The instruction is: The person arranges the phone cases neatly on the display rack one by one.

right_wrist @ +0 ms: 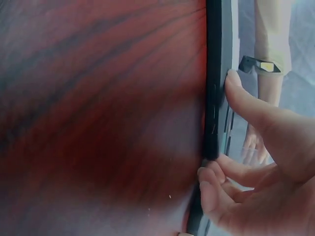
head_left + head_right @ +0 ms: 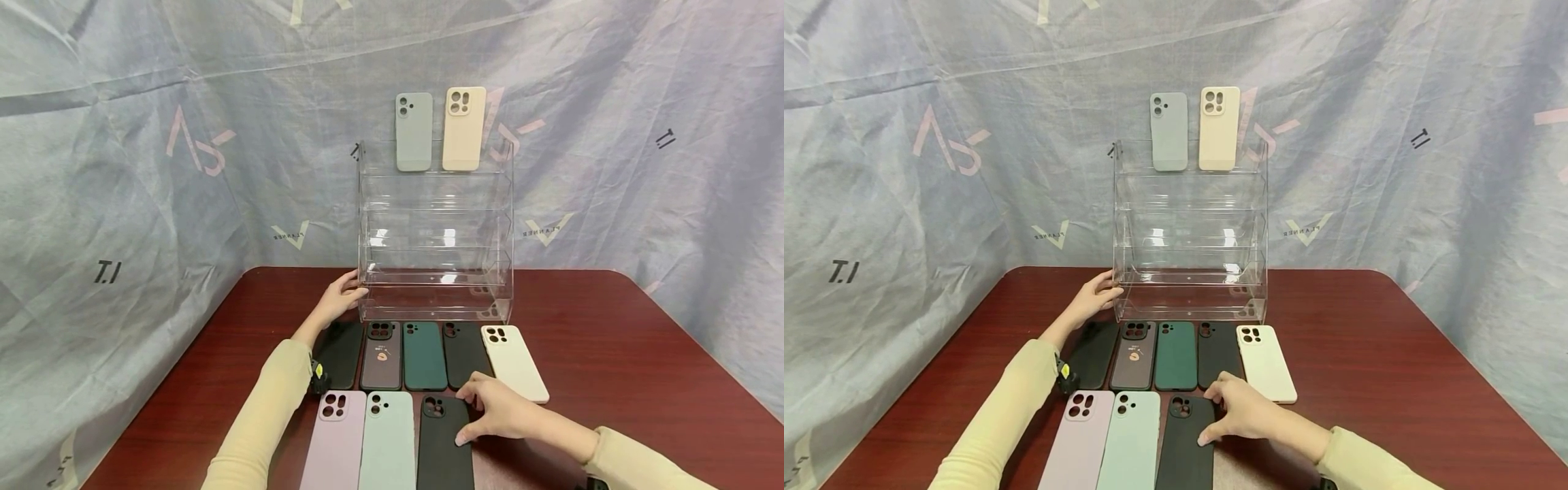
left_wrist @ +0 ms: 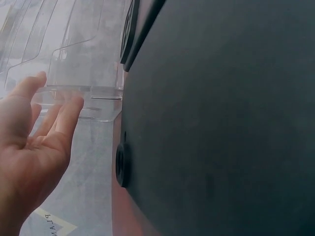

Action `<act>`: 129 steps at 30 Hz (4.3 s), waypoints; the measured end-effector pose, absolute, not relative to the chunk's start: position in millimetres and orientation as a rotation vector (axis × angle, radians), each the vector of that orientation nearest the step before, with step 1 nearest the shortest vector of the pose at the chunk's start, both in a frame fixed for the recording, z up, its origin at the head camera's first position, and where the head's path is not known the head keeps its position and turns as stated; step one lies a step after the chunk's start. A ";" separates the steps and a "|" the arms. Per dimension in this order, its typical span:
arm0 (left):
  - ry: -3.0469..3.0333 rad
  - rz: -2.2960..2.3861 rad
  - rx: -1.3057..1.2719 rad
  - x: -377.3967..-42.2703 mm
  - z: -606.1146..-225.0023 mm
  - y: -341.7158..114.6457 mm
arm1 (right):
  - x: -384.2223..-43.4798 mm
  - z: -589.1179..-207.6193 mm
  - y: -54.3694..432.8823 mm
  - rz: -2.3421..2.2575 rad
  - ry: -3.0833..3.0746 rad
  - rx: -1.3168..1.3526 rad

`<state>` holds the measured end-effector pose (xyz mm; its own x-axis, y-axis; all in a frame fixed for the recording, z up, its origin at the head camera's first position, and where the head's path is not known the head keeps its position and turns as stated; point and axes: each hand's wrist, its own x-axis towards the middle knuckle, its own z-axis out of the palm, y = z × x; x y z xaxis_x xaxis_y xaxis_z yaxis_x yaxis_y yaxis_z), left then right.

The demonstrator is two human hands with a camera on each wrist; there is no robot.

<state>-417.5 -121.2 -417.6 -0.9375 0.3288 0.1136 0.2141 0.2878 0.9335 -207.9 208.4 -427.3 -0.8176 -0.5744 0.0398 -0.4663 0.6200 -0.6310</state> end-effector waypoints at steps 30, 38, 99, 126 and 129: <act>2.420 1.746 0.515 -415.8 -418.4 -122.3 | -220.8 -408.6 211.1 -1.572 2.425 -0.617; 2.414 1.747 0.516 -416.6 -418.1 -122.2 | -223.2 -406.8 211.4 -1.664 2.482 -0.653; 2.637 1.833 0.461 -427.1 -391.0 -106.8 | -274.4 -289.2 254.8 -1.679 2.948 -0.658; 2.601 1.902 0.463 -439.0 -378.9 -104.0 | -337.2 -241.0 272.2 -2.009 2.975 -0.699; 2.592 1.911 0.473 -438.5 -379.6 -104.5 | -343.6 -233.7 271.8 -2.007 3.000 -0.666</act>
<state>-438.5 -104.5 -379.6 -0.9515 0.1644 0.2602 0.2972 0.2710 0.9156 -343.6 271.8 -233.7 -0.8020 -0.0004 0.5974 -0.5523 0.3816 -0.7412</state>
